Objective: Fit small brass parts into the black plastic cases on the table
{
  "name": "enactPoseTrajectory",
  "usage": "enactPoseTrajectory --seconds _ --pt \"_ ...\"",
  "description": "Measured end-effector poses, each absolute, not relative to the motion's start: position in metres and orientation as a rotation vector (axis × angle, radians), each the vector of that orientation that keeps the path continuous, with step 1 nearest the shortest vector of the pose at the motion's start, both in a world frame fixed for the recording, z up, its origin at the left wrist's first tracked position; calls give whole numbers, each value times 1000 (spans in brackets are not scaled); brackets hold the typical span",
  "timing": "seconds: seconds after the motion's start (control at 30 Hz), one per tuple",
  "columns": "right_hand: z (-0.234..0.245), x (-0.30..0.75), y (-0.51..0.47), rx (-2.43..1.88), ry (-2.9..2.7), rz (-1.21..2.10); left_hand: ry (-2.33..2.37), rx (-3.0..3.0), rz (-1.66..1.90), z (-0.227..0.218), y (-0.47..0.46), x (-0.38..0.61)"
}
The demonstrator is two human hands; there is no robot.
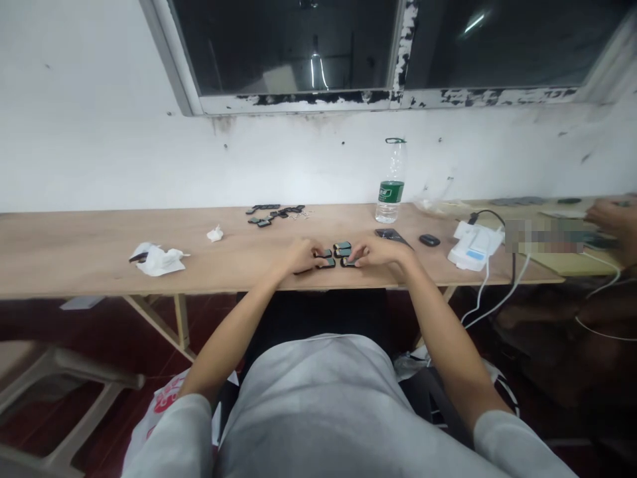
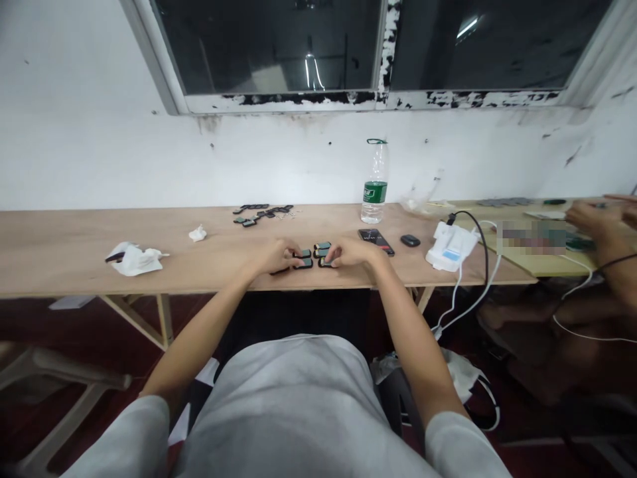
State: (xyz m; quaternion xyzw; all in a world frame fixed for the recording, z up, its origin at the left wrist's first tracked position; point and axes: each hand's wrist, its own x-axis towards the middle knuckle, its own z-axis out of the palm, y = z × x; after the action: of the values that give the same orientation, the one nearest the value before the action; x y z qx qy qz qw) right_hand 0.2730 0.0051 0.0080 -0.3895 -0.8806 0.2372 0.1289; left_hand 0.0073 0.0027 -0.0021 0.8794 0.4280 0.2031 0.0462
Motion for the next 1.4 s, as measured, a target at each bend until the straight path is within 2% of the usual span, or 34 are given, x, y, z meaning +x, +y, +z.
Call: enactPoseTrajectory --seconds 0.27,0.47,0.8,1.07,1.27,1.4 --pt "9 258 -1 -994 -2460 511 1376 2564 705 9 23 -41" --pt "1 214 -11 -874 -2420 347 1173 2544 632 -2 40 -50" --pt "-29 151 -22 -976 -2388 80 1213 2497 578 -15 47 -46" --pt "-26 153 -23 -980 -2361 243 1247 2588 553 -11 48 -48" --pt "-20 158 -23 -851 -2265 594 1165 2560 846 7 38 -57" --pt "-18 167 -14 -884 -2153 640 1015 2561 1060 19 23 -54"
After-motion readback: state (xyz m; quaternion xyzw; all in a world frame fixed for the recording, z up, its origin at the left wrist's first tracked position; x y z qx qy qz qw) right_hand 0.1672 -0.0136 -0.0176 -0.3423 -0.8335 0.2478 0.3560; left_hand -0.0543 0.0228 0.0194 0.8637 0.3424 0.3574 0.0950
